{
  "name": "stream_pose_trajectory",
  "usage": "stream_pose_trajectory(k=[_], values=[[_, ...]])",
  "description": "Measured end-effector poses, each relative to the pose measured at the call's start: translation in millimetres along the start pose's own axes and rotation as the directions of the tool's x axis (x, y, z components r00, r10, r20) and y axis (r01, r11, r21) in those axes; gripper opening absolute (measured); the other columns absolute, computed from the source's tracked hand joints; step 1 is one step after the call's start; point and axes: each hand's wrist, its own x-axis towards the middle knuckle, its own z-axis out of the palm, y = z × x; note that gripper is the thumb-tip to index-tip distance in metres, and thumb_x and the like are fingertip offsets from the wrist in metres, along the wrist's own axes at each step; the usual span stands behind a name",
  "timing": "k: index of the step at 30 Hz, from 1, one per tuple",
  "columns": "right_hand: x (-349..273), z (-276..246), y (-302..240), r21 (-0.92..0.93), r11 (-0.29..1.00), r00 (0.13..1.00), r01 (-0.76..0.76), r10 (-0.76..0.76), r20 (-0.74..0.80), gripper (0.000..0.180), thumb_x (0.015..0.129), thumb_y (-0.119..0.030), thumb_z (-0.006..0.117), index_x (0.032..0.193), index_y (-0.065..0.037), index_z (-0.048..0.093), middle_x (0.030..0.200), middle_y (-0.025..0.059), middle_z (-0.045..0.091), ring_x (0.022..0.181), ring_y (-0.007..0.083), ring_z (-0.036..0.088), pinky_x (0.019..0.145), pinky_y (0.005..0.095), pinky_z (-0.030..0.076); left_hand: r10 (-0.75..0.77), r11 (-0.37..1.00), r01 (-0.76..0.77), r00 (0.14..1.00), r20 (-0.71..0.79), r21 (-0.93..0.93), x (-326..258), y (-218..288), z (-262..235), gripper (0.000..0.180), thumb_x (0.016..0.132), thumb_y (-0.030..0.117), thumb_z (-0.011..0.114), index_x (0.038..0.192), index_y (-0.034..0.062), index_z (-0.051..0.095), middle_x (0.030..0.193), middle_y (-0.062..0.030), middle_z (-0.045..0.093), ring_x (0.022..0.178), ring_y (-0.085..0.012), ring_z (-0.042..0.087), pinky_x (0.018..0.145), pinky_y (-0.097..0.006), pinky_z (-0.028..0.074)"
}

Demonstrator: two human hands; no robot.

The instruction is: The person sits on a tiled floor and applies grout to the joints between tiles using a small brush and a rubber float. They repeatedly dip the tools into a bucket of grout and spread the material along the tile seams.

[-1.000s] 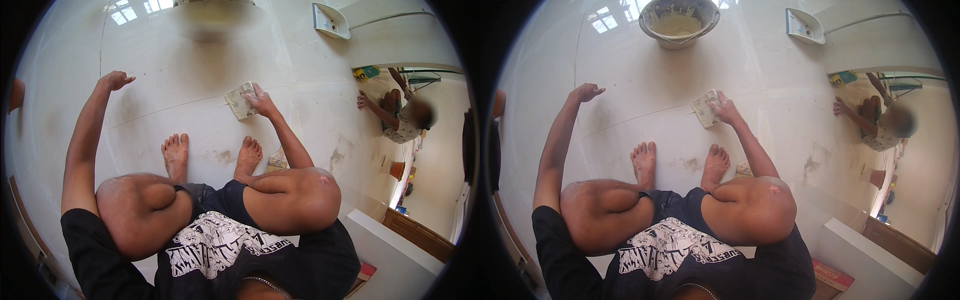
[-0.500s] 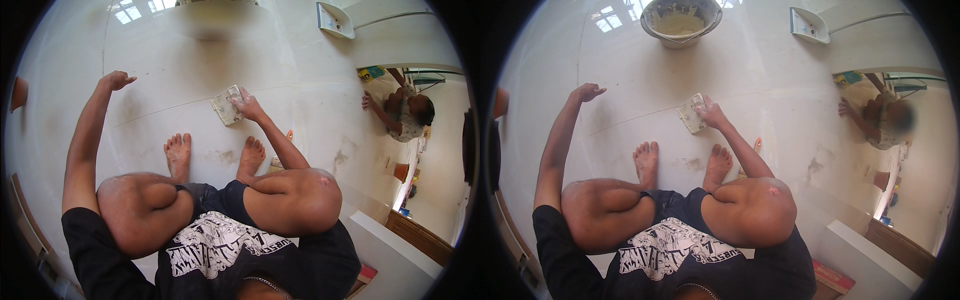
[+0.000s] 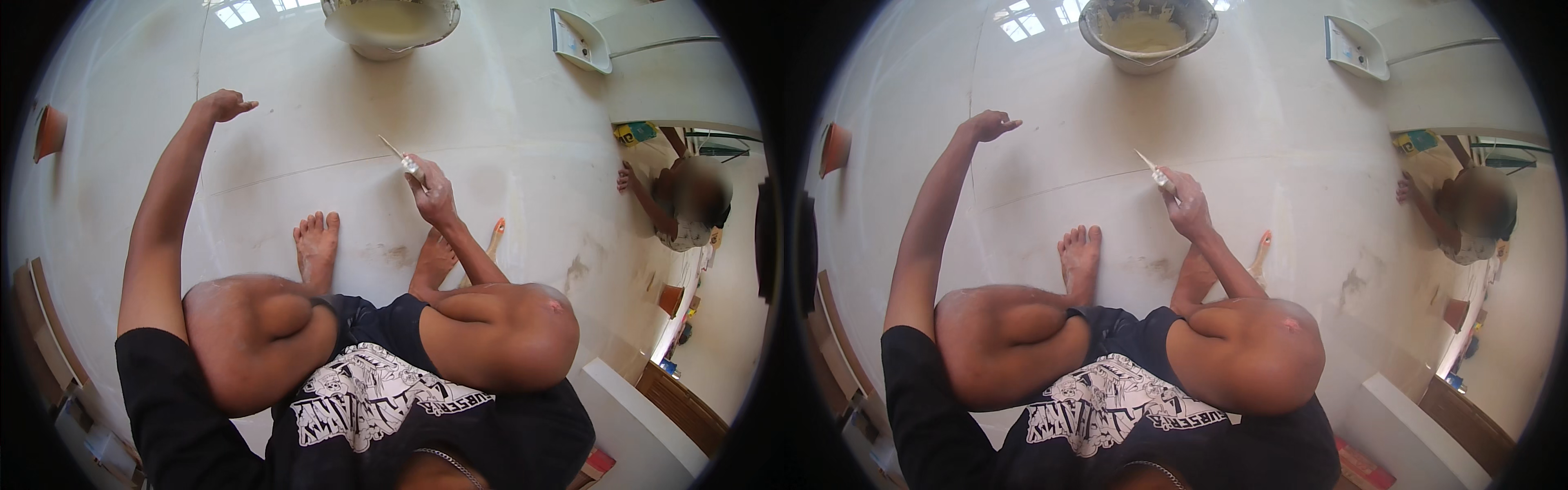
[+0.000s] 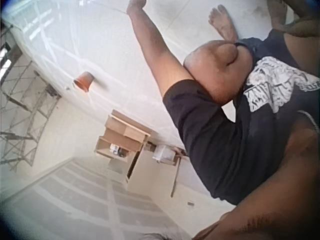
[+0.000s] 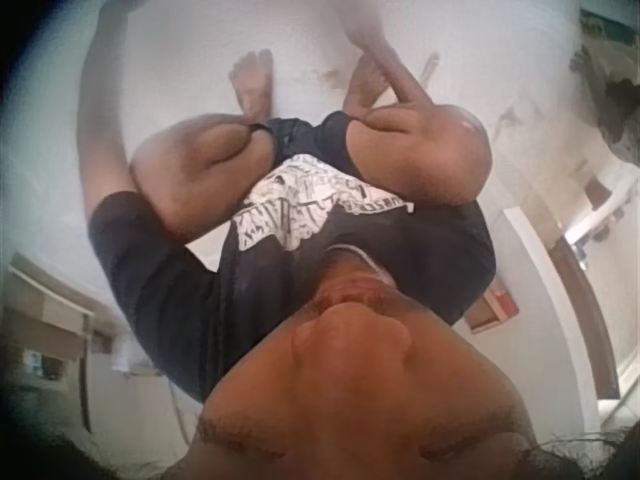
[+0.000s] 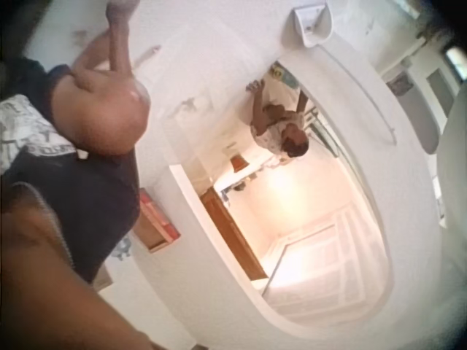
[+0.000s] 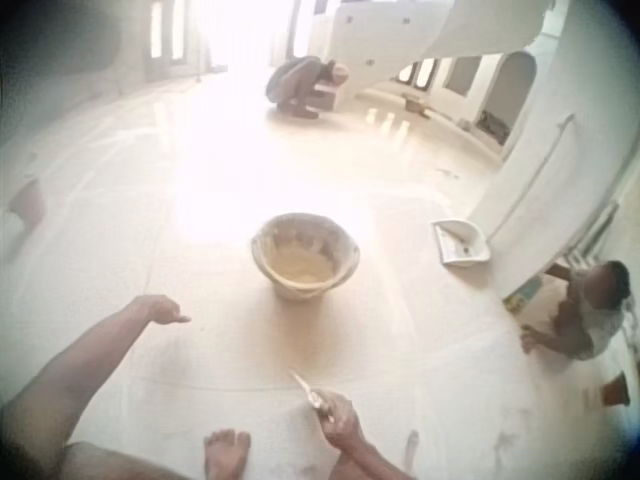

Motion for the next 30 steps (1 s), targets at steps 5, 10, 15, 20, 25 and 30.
stream_pose_trajectory(k=[5,10,15,20,25,30], values=[[-11,15,4,-0.546,0.684,0.874,0.483,-0.409,0.261,0.050,0.080,-0.003,0.058,0.129,-0.012,0.056,0.128,0.0022,0.060,0.112,0.0215,0.054,0.089,0.0384,0.037,0.082,0.996,-0.082,0.997,-0.011,0.025,12,4,21,0.072,0.093,0.064,0.040,0.117,0.0009,0.064,0.120,-0.0200,0.063,0.117,-0.0354,0.056,0.099,-0.044,0.044],[-23,31,24,-0.594,0.638,0.872,0.489,-0.353,0.338,0.048,0.082,-0.007,0.055,0.130,-0.011,0.055,0.131,0.0049,0.058,0.115,0.0214,0.052,0.086,0.0392,0.037,0.058,0.997,-0.060,0.997,0.041,0.039,8,14,12,0.069,0.094,0.064,0.038,0.119,0.0042,0.064,0.122,-0.0167,0.062,0.117,-0.0337,0.056,0.097,-0.046,0.046],[-34,21,17,-0.559,0.632,0.839,0.537,-0.330,0.433,0.050,0.082,-0.008,0.056,0.131,-0.010,0.053,0.132,0.0049,0.056,0.115,0.0216,0.052,0.084,0.0397,0.037,0.052,0.996,-0.054,0.998,0.039,0.064,10,3,22,0.069,0.095,0.064,0.036,0.120,0.0061,0.063,0.125,-0.0153,0.061,0.118,-0.0327,0.055,0.097,-0.048,0.046],[-14,23,14,-0.585,0.643,0.869,0.494,-0.335,0.365,0.053,0.080,-0.006,0.057,0.133,-0.010,0.052,0.133,0.0059,0.054,0.115,0.0214,0.050,0.084,0.0401,0.037,0.050,0.998,-0.051,0.999,0.022,0.038,16,1,20,0.069,0.095,0.065,0.036,0.122,0.0071,0.063,0.127,-0.0147,0.059,0.119,-0.0325,0.054,0.098,-0.048,0.046],[-35,27,12,-0.552,0.635,0.836,0.540,-0.325,0.443,0.054,0.079,-0.005,0.057,0.133,-0.010,0.052,0.133,0.0066,0.054,0.116,0.0214,0.050,0.084,0.0409,0.036,0.057,0.998,-0.058,0.998,0.034,0.036,10,12,14,0.070,0.094,0.065,0.035,0.120,0.0069,0.063,0.125,-0.0138,0.060,0.119,-0.0321,0.054,0.097,-0.049,0.046],[-18,36,1,-0.573,0.652,0.867,0.497,-0.336,0.369,0.053,0.080,-0.006,0.056,0.132,-0.009,0.052,0.134,0.0070,0.054,0.117,0.0221,0.050,0.083,0.0423,0.038,0.083,0.997,-0.083,0.997,0.004,0.008,3,16,11,0.070,0.095,0.063,0.037,0.114,0.0012,0.065,0.117,-0.0198,0.063,0.112,-0.0356,0.057,0.096,-0.044,0.045]])
